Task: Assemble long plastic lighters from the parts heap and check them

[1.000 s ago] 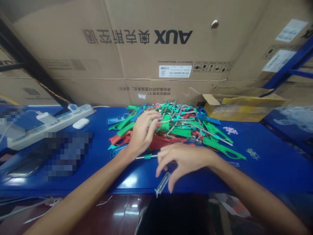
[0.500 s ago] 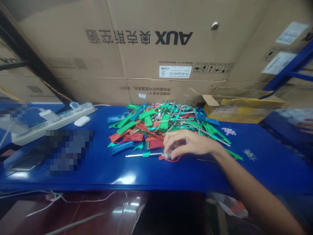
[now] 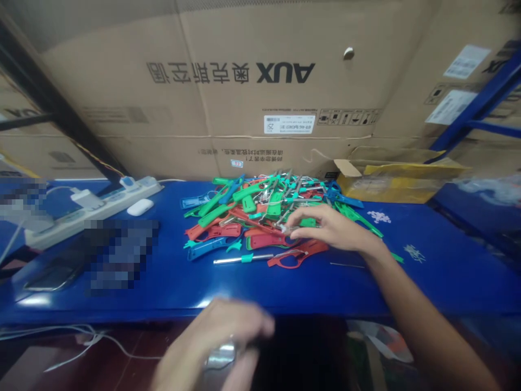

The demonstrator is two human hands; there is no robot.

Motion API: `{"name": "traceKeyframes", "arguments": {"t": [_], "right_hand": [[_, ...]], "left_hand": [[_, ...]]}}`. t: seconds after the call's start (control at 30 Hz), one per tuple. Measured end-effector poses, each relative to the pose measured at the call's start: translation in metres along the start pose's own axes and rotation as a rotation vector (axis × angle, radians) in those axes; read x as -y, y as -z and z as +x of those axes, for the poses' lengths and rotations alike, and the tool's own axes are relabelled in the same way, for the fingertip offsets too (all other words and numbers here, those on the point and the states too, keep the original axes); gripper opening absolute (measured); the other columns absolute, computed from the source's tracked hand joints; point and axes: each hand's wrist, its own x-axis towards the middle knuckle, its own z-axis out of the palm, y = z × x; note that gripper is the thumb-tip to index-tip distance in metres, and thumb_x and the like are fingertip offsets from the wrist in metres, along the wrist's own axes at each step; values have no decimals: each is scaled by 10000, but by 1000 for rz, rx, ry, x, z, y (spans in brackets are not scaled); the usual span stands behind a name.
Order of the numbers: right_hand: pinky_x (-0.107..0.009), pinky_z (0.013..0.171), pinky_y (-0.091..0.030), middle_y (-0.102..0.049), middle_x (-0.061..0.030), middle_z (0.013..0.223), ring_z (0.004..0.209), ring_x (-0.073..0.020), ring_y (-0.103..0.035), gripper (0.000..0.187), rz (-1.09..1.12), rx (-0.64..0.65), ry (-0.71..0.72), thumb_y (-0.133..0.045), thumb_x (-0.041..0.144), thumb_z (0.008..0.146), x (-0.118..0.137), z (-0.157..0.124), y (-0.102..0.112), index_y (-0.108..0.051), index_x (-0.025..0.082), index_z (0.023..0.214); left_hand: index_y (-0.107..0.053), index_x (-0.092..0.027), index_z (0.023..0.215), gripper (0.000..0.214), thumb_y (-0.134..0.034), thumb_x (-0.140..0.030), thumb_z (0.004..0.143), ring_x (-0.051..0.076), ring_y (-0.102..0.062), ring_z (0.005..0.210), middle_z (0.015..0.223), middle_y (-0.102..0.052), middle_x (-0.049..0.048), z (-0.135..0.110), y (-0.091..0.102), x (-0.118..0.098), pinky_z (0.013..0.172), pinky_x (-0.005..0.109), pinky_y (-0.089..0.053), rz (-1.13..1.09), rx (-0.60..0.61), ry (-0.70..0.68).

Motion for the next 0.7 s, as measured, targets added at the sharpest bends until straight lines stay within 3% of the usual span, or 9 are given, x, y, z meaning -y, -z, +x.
{"name": "traceKeyframes", "arguments": {"t": [0.07, 0.2, 0.3, 0.37, 0.5, 0.57, 0.7], "right_hand": [[-310, 873, -512, -763, -17, 1030, 953, -183, -705, 153, -177, -198, -72, -654, 363, 967, 1, -23, -13, -715, 237, 1027], [-313, 825, -538, -746, -25, 963, 881, -200, -701, 147, -267, -666, -147, -671, 379, 945, -12, -75, -54, -685, 245, 1003], [-310, 776, -551, -717, -27, 913, 836, -203, -693, 154, -284, -861, -209, -701, 389, 916, -26, -96, -73, -658, 246, 951], [-321, 815, -557, -722, -34, 961, 897, -211, -704, 150, -276, -868, -224, -690, 384, 926, -32, -97, -77, -637, 251, 971], [-397, 1006, -520, -722, -64, 1201, 1154, -241, -678, 129, -252, -646, -249, -610, 382, 984, -36, -86, -76, -598, 266, 1039], [-421, 1019, -518, -725, -65, 1200, 1165, -249, -679, 148, -256, -580, -281, -584, 393, 1000, -38, -83, -78, -594, 271, 1082], [-429, 958, -548, -735, -70, 1122, 1083, -262, -707, 190, -295, -591, -289, -588, 422, 993, -39, -85, -82, -614, 262, 1093]], "left_hand": [[-658, -292, 1147, 174, -629, -233, 986, 216, -676, 985, 1139, -708, 37, 14, -16, 20, 715, 331, -586, 20, 48, 37], [-609, -257, 1230, 252, -650, -276, 982, 282, -594, 1177, 1258, -670, 78, 39, -57, 46, 973, 474, -522, 266, 241, -68], [-580, -212, 1278, 351, -687, -305, 957, 309, -556, 1209, 1300, -643, 100, 52, -70, 52, 993, 503, -487, 438, 292, -102], [-580, -192, 1276, 408, -730, -334, 924, 316, -561, 1180, 1281, -647, 104, 57, -64, 56, 957, 491, -488, 520, 293, -103], [-608, -197, 1245, 390, -741, -354, 913, 311, -586, 1109, 1222, -679, 88, 58, -35, 68, 896, 472, -478, 641, 273, -94], [-639, -214, 1217, 309, -712, -327, 939, 299, -599, 1084, 1214, -683, 75, 56, -23, 73, 878, 461, -472, 678, 300, -99], [-691, -234, 1177, 192, -614, -275, 1005, 268, -609, 1059, 1216, -680, 60, 52, -18, 76, 853, 421, -466, 697, 327, -117]]}}
